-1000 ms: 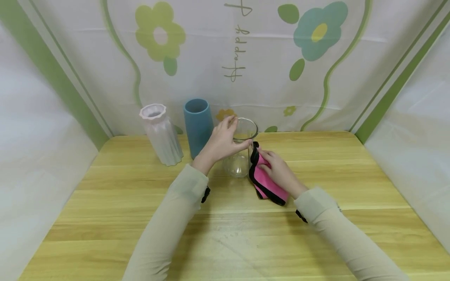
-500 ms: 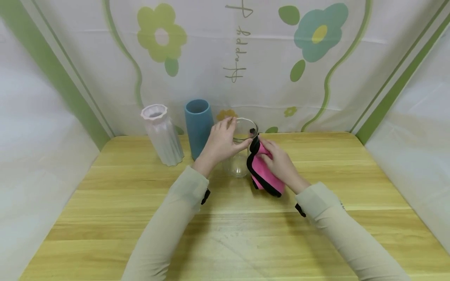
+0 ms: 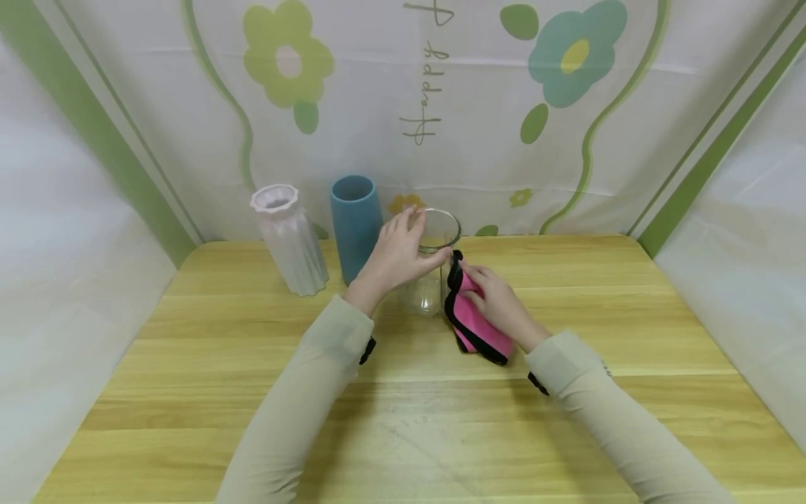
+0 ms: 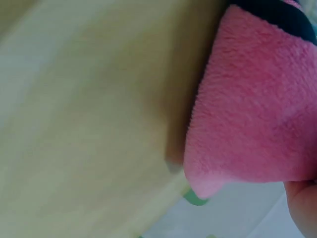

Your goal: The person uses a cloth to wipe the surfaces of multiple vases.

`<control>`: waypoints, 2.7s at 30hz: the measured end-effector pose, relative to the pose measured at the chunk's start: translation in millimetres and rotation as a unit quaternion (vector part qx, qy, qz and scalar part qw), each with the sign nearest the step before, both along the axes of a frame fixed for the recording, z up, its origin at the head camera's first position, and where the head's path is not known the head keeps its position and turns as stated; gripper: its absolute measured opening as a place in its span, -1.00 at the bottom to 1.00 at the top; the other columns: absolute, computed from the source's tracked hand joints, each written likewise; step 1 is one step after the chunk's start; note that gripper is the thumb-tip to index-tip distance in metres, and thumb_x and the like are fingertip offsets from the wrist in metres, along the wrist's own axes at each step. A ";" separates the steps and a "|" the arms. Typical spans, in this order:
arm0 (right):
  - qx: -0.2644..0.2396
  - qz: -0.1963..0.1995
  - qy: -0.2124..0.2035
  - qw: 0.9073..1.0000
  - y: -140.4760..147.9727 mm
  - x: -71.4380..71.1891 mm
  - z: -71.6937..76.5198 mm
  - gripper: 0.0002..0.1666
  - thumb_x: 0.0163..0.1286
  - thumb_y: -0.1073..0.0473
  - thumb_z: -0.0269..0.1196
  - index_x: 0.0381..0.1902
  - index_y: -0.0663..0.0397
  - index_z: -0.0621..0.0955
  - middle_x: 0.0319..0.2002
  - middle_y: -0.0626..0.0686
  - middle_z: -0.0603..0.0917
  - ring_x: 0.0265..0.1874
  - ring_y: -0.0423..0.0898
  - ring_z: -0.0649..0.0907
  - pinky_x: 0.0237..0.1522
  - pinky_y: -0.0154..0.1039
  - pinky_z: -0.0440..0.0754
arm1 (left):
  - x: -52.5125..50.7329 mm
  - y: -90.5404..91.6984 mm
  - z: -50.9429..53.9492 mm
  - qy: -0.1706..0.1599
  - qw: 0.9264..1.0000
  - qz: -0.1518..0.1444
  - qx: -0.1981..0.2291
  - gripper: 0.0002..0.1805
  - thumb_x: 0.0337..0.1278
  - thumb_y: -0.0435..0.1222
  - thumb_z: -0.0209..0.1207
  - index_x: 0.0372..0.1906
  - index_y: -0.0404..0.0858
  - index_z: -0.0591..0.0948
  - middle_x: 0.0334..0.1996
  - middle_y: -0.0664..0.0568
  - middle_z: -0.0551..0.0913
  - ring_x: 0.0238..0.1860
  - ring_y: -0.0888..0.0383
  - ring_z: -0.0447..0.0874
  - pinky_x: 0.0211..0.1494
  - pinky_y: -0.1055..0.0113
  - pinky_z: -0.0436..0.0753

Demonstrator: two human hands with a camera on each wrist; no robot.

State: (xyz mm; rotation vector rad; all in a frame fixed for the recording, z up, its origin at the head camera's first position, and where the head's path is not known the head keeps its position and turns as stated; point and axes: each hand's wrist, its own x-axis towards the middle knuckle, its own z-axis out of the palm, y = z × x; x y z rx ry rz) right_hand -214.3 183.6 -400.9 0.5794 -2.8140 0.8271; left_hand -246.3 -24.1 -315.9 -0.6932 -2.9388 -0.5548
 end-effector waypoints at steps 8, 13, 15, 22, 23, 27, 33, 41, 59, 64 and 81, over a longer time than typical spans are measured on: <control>0.008 -0.001 -0.008 1.000 1.3 -0.2 -0.9 -0.32 0.34 0.22 0.22 0.40 0.10 0.32 0.19 0.31 0.50 0.17 0.25 0.53 0.19 0.12 0.49 | 3.8 4.9 -0.3 0.034 0.998 0.050 -0.021 0.00 0.19 0.32 -0.09 0.48 -0.33 0.08 0.46 -0.21 0.12 0.44 -0.15 0.14 0.50 -0.02 0.14; -0.023 -0.004 0.026 0.999 -1.6 -1.5 12.2 -0.29 0.34 0.25 0.22 0.42 0.06 0.30 0.21 0.29 0.50 0.18 0.24 0.53 0.20 0.13 0.49 | 5.4 4.0 2.9 0.040 0.997 0.051 -0.032 -0.02 0.21 0.31 -0.09 0.47 -0.35 0.11 0.45 -0.19 0.16 0.41 -0.15 0.21 0.48 -0.01 0.19; -0.041 -0.006 0.038 0.998 -3.3 -2.0 17.8 -0.29 0.33 0.27 0.22 0.42 0.05 0.30 0.22 0.27 0.50 0.18 0.23 0.53 0.19 0.12 0.49 | 4.8 2.9 3.4 0.036 0.998 0.046 -0.029 -0.02 0.22 0.30 -0.09 0.47 -0.35 0.12 0.46 -0.19 0.15 0.43 -0.15 0.19 0.49 -0.01 0.18; -0.099 -0.011 0.069 0.993 -7.7 -1.9 29.3 -0.34 0.30 0.29 0.25 0.35 0.20 0.37 0.23 0.29 0.49 0.19 0.24 0.52 0.20 0.13 0.48 | 1.5 -1.4 5.3 0.001 1.000 0.013 0.014 -0.05 0.21 0.22 -0.01 0.47 -0.36 0.12 0.47 -0.22 0.10 0.46 -0.17 0.11 0.51 -0.01 0.12; -0.102 -0.010 0.073 0.992 -8.3 -2.2 29.2 -0.34 0.29 0.30 0.26 0.34 0.22 0.38 0.22 0.30 0.50 0.19 0.25 0.52 0.21 0.13 0.47 | 1.1 -2.1 5.6 -0.004 1.000 0.007 0.022 -0.06 0.20 0.20 0.01 0.47 -0.35 0.12 0.47 -0.22 0.10 0.46 -0.17 0.11 0.52 -0.01 0.12; -0.092 0.000 0.073 0.993 -8.2 -3.7 24.3 -0.35 0.28 0.32 0.26 0.33 0.26 0.38 0.19 0.32 0.51 0.20 0.25 0.51 0.24 0.12 0.45 | -0.1 -4.1 5.8 -0.017 0.999 -0.008 0.035 -0.09 0.20 0.14 0.02 0.48 -0.32 0.11 0.48 -0.20 0.08 0.47 -0.17 0.09 0.51 -0.04 0.10; -0.009 0.006 0.006 1.000 -0.8 -3.1 8.2 -0.30 0.35 0.23 0.22 0.41 0.15 0.29 0.19 0.35 0.50 0.20 0.26 0.50 0.23 0.14 0.45 | 0.6 -3.8 5.0 -0.027 0.999 -0.012 0.031 -0.08 0.23 0.17 -0.02 0.50 -0.29 0.03 0.51 -0.18 0.00 0.50 -0.16 0.01 0.53 -0.06 0.05; 0.019 -0.002 -0.015 1.000 3.2 -0.7 -3.6 -0.31 0.37 0.21 0.20 0.42 0.11 0.28 0.18 0.33 0.50 0.14 0.25 0.54 0.16 0.13 0.50 | 0.0 1.5 0.3 -0.023 0.999 0.019 0.023 0.06 0.10 0.35 0.01 0.51 -0.24 0.03 0.50 -0.18 -0.02 0.50 -0.13 0.00 0.53 -0.03 0.05; -0.098 0.014 0.060 0.993 -8.6 -4.0 23.2 -0.32 0.41 0.25 0.14 0.44 0.15 0.23 0.27 0.31 0.43 0.25 0.24 0.45 0.26 0.17 0.40 | -2.9 -5.9 0.8 -0.052 0.996 -0.012 0.068 -0.04 0.15 0.18 0.07 0.50 -0.25 0.04 0.50 -0.12 0.01 0.46 -0.12 0.08 0.49 -0.08 0.13; -0.088 0.033 0.059 0.994 -9.3 -5.8 12.5 -0.33 0.41 0.25 0.13 0.43 0.17 0.24 0.25 0.32 0.43 0.26 0.22 0.44 0.29 0.16 0.38 | -2.9 -6.6 0.8 -0.053 0.996 -0.017 0.066 -0.02 0.14 0.22 0.06 0.51 -0.23 0.02 0.51 -0.11 -0.02 0.47 -0.13 0.05 0.48 -0.10 0.13; -0.003 0.026 -0.002 1.000 1.4 -4.1 0.1 -0.29 0.39 0.21 0.16 0.45 0.12 0.23 0.23 0.33 0.45 0.22 0.27 0.47 0.25 0.16 0.42 | -1.7 -0.9 -2.4 -0.028 0.997 0.019 0.063 0.02 0.16 0.29 0.01 0.53 -0.21 -0.03 0.46 -0.18 0.02 0.45 -0.13 0.04 0.48 -0.06 0.12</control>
